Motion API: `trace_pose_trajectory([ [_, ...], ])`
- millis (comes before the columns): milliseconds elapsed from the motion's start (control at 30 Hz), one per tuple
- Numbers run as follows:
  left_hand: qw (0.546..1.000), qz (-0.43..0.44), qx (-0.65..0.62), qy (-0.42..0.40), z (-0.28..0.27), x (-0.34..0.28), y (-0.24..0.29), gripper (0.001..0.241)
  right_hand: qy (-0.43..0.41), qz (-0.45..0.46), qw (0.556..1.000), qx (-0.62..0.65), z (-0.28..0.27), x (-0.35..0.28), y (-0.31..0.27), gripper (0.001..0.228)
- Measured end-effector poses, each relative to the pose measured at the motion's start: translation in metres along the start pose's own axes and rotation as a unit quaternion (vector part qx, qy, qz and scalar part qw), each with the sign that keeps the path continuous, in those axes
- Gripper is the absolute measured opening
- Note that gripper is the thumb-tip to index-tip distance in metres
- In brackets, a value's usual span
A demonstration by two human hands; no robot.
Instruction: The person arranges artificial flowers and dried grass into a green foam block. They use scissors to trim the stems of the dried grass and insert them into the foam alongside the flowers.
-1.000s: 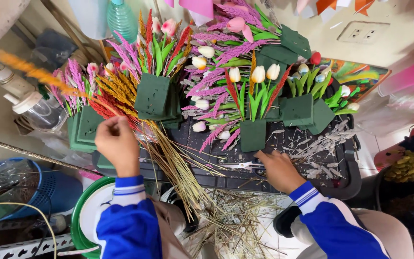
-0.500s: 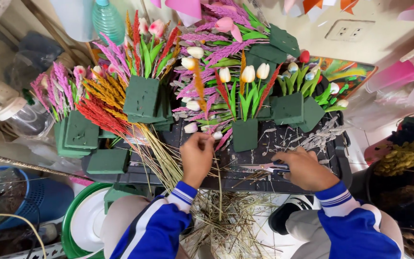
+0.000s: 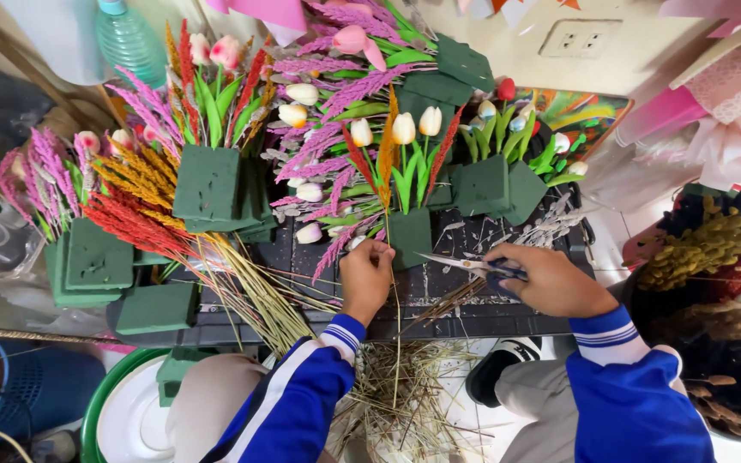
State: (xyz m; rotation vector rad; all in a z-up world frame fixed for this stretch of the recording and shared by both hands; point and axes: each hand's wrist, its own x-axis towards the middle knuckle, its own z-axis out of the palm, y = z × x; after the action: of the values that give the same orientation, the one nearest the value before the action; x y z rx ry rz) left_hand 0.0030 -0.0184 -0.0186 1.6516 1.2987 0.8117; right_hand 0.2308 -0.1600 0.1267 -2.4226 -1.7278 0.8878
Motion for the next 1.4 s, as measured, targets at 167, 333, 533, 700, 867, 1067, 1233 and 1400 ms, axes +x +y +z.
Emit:
trace_pose_trajectory([
  [167, 1.0, -0.006, -0.009, -0.011, 0.0, 0.003, 0.007, 0.009, 0.006, 0.002, 1.0, 0.03, 0.003, 0.004, -0.003, 0.043],
  [333, 1.0, -0.017, -0.018, -0.014, 0.001, 0.002, 0.009, 0.009, 0.002, -0.027, 0.996, 0.08, 0.005, 0.007, -0.003, 0.04],
  [533, 0.999, -0.009, -0.019, -0.025, -0.002, 0.002, 0.015, 0.009, -0.011, -0.029, 0.993, 0.116, 0.016, 0.023, -0.005, 0.039],
  [700, 0.999, -0.012, -0.035, -0.03, -0.004, -0.005, 0.022, 0.009, -0.011, -0.023, 0.994, 0.105, 0.018, 0.027, -0.006, 0.038],
  [867, 0.999, -0.012, -0.029, -0.033, -0.001, -0.005, 0.019, 0.008, -0.018, -0.021, 0.992, 0.122, 0.014, 0.024, -0.011, 0.04],
  [1067, 0.999, -0.012, -0.026, -0.032, 0.002, -0.004, 0.016, 0.007, -0.017, -0.024, 0.992, 0.122, 0.013, 0.024, -0.015, 0.037],
  [1233, 0.999, -0.025, -0.034, -0.03, 0.002, -0.003, 0.013, 0.006, -0.021, -0.035, 0.994, 0.106, 0.009, 0.022, -0.02, 0.036],
  [1400, 0.998, -0.028, -0.054, 0.004, -0.007, 0.004, 0.019, 0.014, -0.017, -0.045, 0.993, 0.105, 0.009, 0.02, -0.023, 0.034],
])
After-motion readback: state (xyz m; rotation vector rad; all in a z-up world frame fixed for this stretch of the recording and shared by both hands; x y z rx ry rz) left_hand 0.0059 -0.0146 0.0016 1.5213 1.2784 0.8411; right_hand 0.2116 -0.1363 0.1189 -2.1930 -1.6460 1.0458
